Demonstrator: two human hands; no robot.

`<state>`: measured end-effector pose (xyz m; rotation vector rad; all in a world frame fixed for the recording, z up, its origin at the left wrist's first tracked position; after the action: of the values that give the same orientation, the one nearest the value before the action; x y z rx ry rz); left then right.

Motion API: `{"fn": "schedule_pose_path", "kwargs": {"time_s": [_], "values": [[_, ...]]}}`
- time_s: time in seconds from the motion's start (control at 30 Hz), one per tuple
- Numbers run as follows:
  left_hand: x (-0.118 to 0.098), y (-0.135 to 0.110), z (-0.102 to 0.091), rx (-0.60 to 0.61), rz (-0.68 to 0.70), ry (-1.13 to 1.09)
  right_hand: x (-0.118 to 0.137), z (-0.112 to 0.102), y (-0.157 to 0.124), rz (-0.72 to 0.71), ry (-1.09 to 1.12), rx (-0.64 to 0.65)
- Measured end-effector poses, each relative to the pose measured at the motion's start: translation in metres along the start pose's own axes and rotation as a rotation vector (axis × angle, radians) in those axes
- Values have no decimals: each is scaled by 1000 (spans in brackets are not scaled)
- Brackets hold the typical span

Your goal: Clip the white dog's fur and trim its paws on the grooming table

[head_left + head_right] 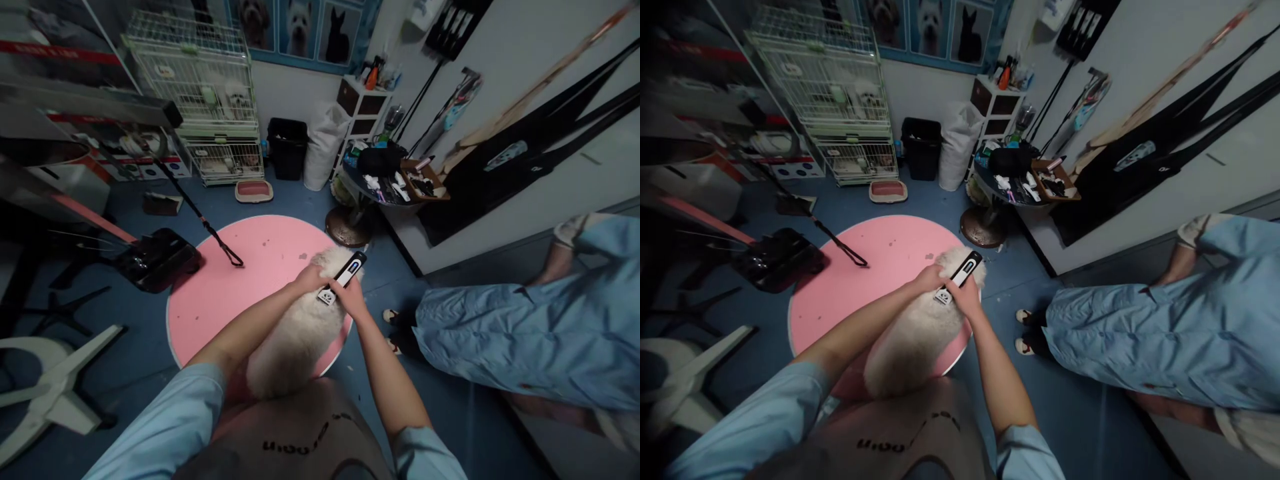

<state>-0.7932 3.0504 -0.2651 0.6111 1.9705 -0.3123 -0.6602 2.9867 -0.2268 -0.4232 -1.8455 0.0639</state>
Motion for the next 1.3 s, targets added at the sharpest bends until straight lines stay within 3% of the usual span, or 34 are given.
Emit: {"fn": "schedule_pose_path", "kwargs": {"time_s": [0.33,0.47,0.73,0.87,1.3], "values": [[5,-1,-1,-29,-62,37,-5,15,-30,49,131,87],[10,-2,0,-33,-91,60,-10,4,-32,79,299,84],[11,-5,0,-65,-71,26,-12,-23,-28,95,690,-85],[15,-5,2,-70,-80,32,-8,-24,-33,149,807,-45],[28,-3,5,-92,-105,83,-3,-31,-42,162,746,13]]}}
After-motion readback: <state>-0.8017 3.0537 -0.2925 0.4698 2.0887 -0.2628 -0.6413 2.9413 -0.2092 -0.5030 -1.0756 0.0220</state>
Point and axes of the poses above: each hand's wrist, its own y-axis towards the middle knuckle, its own z-axis out of the palm, x = y × z, the point moved 2 cm from there along y, towards the middle knuckle, and after that the axes turned 10 degrees about z, right-handed, at the moved point
